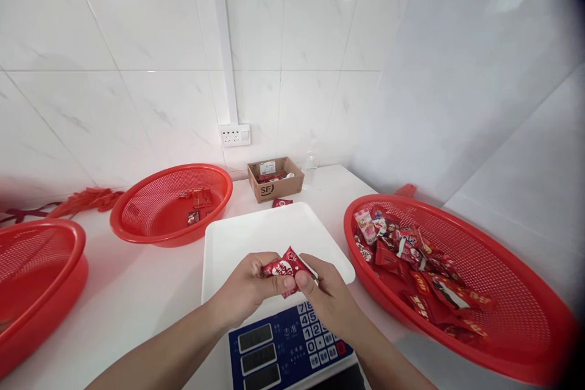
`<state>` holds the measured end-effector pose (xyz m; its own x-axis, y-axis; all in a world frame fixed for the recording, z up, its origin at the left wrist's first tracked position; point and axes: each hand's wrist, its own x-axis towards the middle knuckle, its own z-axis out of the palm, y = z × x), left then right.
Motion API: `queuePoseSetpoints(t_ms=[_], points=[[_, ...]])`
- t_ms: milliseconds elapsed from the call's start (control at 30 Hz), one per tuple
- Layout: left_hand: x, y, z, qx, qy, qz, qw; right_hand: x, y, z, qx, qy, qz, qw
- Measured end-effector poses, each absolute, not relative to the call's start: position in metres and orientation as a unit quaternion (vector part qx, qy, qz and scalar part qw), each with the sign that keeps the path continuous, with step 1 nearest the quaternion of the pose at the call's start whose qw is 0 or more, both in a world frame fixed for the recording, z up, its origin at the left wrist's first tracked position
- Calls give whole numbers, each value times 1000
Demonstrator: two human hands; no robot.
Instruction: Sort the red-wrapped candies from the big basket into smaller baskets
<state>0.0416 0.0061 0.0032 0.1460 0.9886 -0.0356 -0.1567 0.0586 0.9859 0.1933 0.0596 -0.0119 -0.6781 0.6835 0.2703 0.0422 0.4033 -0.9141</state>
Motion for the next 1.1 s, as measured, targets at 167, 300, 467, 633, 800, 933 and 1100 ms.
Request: queuePoseSetpoints(t_ms=[167,300,467,633,800,933,1100], points=[[37,2,11,541,436,428,578,198,60,-5,-262,-781,475,310],[38,-2,15,561,478,473,482,201,62,-2,-275,-777,474,310],[46,-5,11,524,498,507,469,197,57,-5,-235,-750,531,316],[48,-6,10,554,477,487,477,195,53,-2,-213,-724,567,330],[45,-8,11,566,446,475,505,196,53,-4,-233,-742,541,321],[44,-9,12,561,440,445,542,195,53,-13,-231,-755,541,290],[41,-7,11,565,485,424,516,202,57,-11,-258,-791,509,219]])
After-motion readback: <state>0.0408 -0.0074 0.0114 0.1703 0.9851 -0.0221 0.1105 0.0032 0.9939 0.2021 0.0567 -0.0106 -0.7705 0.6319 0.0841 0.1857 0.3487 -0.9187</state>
